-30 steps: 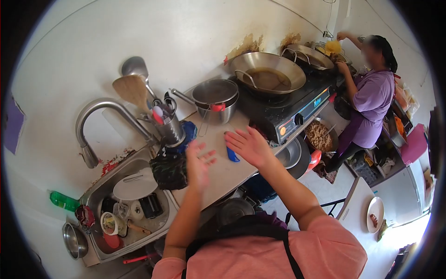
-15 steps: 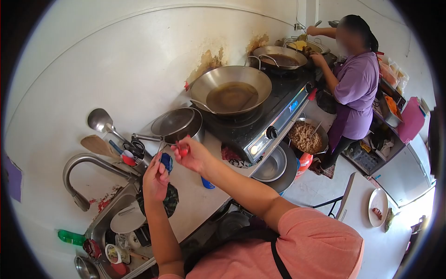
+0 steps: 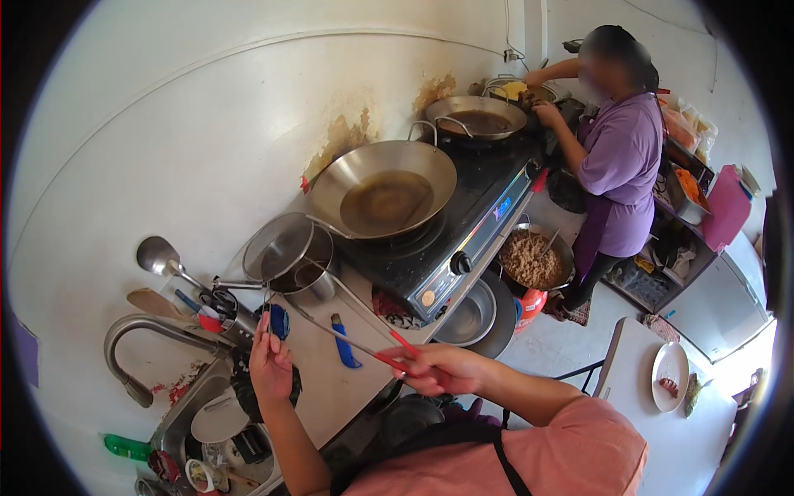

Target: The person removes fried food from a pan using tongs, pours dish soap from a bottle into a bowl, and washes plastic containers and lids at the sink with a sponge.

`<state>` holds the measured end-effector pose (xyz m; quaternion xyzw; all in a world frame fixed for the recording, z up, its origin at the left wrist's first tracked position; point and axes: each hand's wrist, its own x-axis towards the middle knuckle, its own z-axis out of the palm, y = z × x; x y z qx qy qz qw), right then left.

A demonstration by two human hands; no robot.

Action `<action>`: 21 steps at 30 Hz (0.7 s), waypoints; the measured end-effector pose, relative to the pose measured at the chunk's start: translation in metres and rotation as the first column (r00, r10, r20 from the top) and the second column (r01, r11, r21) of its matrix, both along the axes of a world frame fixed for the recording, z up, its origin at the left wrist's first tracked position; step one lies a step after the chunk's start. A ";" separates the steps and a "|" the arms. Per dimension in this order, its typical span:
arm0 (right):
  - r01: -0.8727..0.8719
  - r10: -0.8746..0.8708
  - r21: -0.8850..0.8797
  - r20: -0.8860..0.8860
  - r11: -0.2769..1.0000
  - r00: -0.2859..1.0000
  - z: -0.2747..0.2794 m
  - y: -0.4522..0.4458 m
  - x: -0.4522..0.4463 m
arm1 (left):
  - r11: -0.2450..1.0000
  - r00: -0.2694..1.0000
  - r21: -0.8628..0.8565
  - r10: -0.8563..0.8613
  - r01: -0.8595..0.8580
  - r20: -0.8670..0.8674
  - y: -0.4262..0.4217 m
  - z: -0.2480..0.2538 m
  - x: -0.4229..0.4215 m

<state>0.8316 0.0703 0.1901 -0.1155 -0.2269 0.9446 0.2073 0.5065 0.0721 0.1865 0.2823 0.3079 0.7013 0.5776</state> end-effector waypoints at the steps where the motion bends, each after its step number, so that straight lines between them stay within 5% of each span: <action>1: 0.000 0.000 0.021 0.012 1.000 1.000 0.003 -0.001 0.019 | 1.000 0.999 -0.011 0.010 -0.010 -0.036 0.001 -0.002 0.002; 7: 0.190 -0.234 0.276 0.138 0.942 0.962 0.049 0.020 0.122 | 0.996 0.993 -0.075 0.045 -0.053 -0.106 0.007 -0.026 0.018; 12: 0.421 -0.600 0.495 0.288 0.760 0.746 0.107 0.094 0.201 | 0.973 0.986 -0.196 0.098 -0.123 -0.135 0.004 -0.045 0.028; 16: 0.306 -0.780 0.739 0.455 0.600 0.430 0.137 0.195 0.263 | 0.938 0.978 -0.306 0.108 -0.159 -0.177 -0.003 -0.053 0.031; 21: -0.173 -0.816 0.799 0.574 0.576 -0.071 0.144 0.319 0.316 | 0.833 0.897 -0.372 0.292 -0.409 -0.332 -0.012 -0.049 0.044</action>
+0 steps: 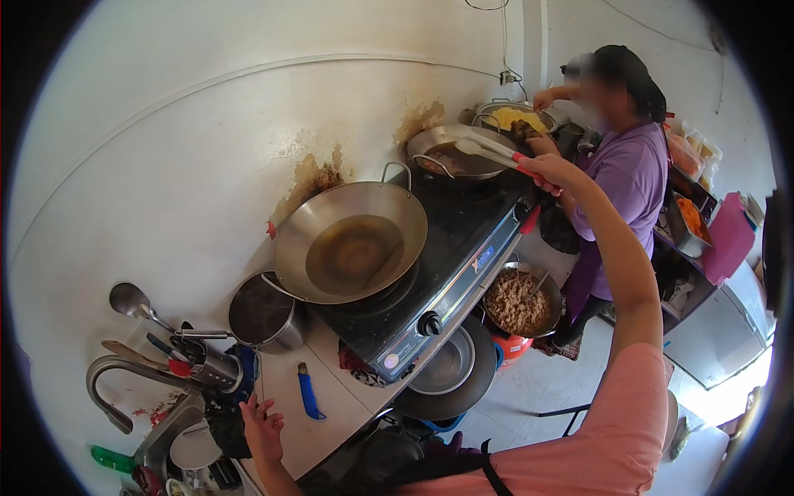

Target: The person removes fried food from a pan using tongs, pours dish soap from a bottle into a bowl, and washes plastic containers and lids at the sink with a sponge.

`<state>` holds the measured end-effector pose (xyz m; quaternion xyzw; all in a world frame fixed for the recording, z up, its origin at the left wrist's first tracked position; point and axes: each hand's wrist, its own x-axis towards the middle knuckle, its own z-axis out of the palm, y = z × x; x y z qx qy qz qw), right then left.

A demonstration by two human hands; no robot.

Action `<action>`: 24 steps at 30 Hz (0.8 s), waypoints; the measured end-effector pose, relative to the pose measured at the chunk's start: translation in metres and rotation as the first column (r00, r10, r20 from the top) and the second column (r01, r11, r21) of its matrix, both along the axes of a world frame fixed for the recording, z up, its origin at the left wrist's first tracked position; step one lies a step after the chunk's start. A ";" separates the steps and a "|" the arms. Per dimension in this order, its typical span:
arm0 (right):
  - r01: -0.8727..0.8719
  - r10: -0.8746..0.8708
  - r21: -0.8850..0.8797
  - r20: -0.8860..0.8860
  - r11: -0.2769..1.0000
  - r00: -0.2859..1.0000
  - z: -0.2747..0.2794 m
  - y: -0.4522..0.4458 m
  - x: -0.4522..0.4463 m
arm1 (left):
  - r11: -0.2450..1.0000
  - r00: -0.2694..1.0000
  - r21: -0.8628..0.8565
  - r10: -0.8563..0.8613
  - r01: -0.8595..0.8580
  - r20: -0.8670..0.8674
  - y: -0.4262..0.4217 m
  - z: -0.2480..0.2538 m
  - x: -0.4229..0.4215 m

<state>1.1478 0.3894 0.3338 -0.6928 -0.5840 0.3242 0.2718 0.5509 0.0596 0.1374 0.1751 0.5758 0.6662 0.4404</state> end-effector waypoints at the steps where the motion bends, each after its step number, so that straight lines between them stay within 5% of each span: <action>1: 0.016 -0.017 0.014 0.093 1.000 0.996 -0.003 0.023 0.008 | 0.999 0.999 -0.013 0.050 -0.050 -0.009 -0.005 -0.007 -0.006; 3: 0.044 -0.056 0.050 0.274 0.998 0.960 -0.006 0.060 0.016 | 0.992 0.992 -0.033 0.124 -0.125 -0.025 -0.012 -0.015 -0.012; 15: -0.010 0.091 -0.493 0.139 0.870 0.986 0.018 0.123 0.004 | 0.988 0.990 -0.065 0.138 -0.140 -0.024 -0.030 -0.026 -0.017; 24: -0.060 0.063 -0.492 -0.011 0.868 0.998 -0.004 0.129 -0.005 | 0.989 0.989 -0.039 0.143 -0.144 -0.035 -0.021 -0.014 -0.013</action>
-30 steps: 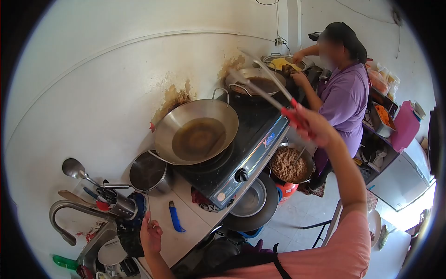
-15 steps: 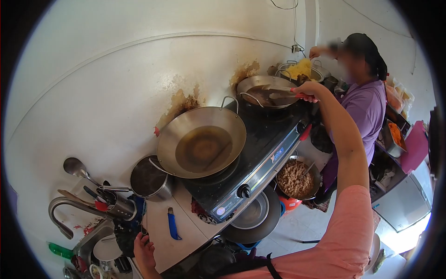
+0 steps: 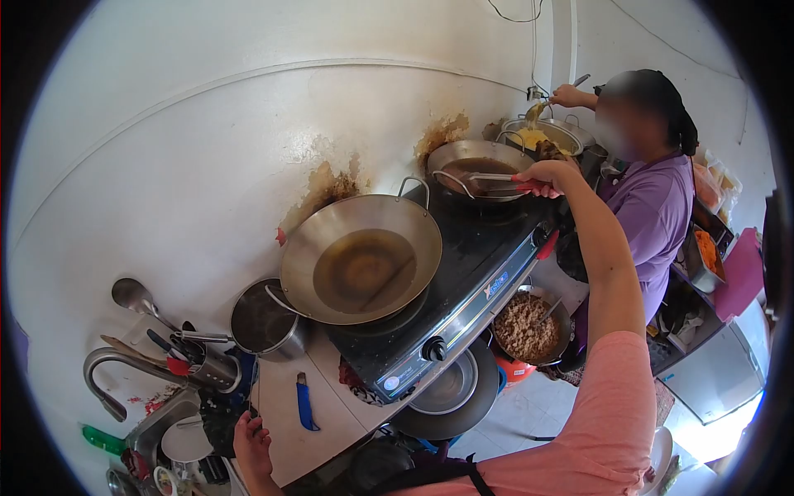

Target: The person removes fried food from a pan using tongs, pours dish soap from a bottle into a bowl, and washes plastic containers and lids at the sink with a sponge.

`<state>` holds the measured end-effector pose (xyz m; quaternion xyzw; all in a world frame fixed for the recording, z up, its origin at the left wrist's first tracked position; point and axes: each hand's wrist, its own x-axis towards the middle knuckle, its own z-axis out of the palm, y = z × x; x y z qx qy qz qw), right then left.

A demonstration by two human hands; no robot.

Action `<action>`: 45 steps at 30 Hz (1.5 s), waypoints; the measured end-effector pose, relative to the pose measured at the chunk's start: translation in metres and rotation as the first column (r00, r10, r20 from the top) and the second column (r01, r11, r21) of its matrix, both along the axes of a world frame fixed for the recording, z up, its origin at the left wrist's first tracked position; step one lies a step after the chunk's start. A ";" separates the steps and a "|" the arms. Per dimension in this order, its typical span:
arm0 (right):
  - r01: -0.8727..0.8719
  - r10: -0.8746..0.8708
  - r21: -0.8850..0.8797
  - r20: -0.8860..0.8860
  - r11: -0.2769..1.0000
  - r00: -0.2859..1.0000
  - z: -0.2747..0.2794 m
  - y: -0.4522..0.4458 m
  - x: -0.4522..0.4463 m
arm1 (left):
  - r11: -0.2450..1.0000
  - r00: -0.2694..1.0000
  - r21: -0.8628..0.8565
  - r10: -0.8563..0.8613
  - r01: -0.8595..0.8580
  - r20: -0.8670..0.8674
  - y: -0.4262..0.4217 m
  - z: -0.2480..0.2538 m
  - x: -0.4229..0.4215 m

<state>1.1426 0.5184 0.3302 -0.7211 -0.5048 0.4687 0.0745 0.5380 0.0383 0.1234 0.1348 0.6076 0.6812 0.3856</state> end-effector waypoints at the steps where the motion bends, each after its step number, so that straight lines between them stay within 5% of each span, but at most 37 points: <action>1: -0.012 0.012 0.028 0.003 1.000 1.000 -0.001 0.000 0.000 | 1.000 1.000 0.001 -0.003 0.003 0.005 0.000 0.001 0.000; 9: 0.002 -0.073 0.378 0.176 0.926 0.982 0.006 -0.024 -0.001 | 1.000 0.998 0.015 0.003 -0.004 0.056 -0.004 -0.004 -0.005; 12: -0.187 0.001 0.556 0.317 0.810 0.948 -0.004 -0.020 0.007 | 1.000 0.997 0.000 0.015 -0.015 0.073 -0.001 -0.004 -0.005; 15: -0.442 -0.106 0.659 0.619 0.609 0.778 -0.010 -0.031 -0.002 | 1.000 0.998 0.002 0.013 -0.014 0.066 0.002 -0.005 -0.004; 21: -0.548 -0.139 0.574 0.757 0.608 0.639 0.000 -0.060 -0.025 | 1.000 0.997 -0.005 0.008 -0.008 0.082 0.004 -0.007 -0.001; 45: -0.597 -0.153 0.491 0.837 0.635 0.525 -0.008 -0.062 -0.054 | 0.999 0.996 0.021 0.026 -0.028 0.080 0.001 -0.006 0.002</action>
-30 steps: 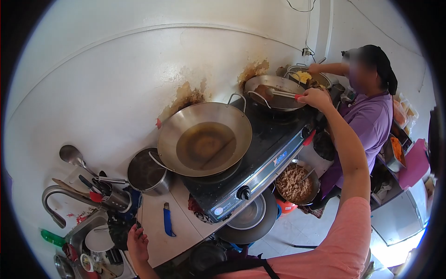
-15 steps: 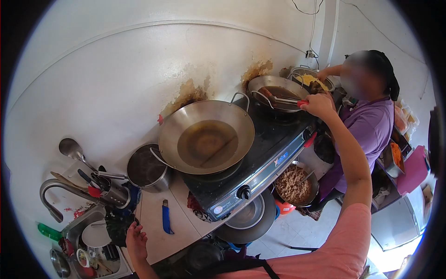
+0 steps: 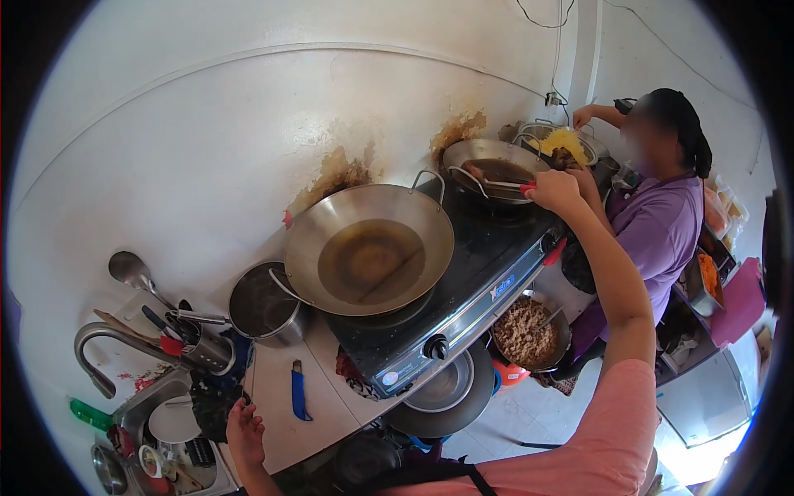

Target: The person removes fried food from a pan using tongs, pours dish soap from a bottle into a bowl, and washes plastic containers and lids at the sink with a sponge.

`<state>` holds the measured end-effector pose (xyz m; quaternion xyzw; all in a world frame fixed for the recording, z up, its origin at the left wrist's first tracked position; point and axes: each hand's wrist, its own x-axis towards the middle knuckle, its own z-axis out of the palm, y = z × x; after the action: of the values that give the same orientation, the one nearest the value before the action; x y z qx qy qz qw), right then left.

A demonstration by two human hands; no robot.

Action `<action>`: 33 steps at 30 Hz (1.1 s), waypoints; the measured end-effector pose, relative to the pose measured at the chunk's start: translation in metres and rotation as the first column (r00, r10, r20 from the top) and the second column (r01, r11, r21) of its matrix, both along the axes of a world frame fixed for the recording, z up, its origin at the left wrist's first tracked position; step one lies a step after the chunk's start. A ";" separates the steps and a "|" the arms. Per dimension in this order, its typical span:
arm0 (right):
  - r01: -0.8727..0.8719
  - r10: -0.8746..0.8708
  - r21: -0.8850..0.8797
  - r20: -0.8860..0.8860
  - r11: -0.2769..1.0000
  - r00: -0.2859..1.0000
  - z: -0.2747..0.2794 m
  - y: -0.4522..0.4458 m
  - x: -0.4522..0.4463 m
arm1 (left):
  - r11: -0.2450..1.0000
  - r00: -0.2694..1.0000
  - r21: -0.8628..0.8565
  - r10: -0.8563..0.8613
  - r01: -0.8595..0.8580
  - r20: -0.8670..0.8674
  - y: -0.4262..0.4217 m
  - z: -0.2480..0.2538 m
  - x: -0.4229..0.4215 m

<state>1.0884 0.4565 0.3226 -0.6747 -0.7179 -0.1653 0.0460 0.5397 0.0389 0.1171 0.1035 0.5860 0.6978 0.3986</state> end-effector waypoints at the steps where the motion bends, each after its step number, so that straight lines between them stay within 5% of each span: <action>1: 0.010 -0.010 0.008 -0.022 1.000 1.000 0.001 0.001 0.002 | 1.000 1.000 -0.005 0.007 -0.007 -0.005 -0.001 0.000 -0.001; 27: 0.125 -0.146 -0.127 -0.170 0.984 0.975 -0.014 0.049 0.017 | 0.999 0.999 -0.002 0.034 -0.034 0.001 0.003 0.005 0.002; 33: 0.101 -0.092 0.021 -0.258 0.995 0.962 -0.024 0.022 0.029 | 1.000 1.000 0.008 0.024 -0.024 0.000 -0.003 0.003 -0.004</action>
<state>1.1176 0.4782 0.2985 -0.7238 -0.6692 -0.0907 0.1417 0.5359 0.0359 0.1200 0.0978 0.5844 0.7050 0.3897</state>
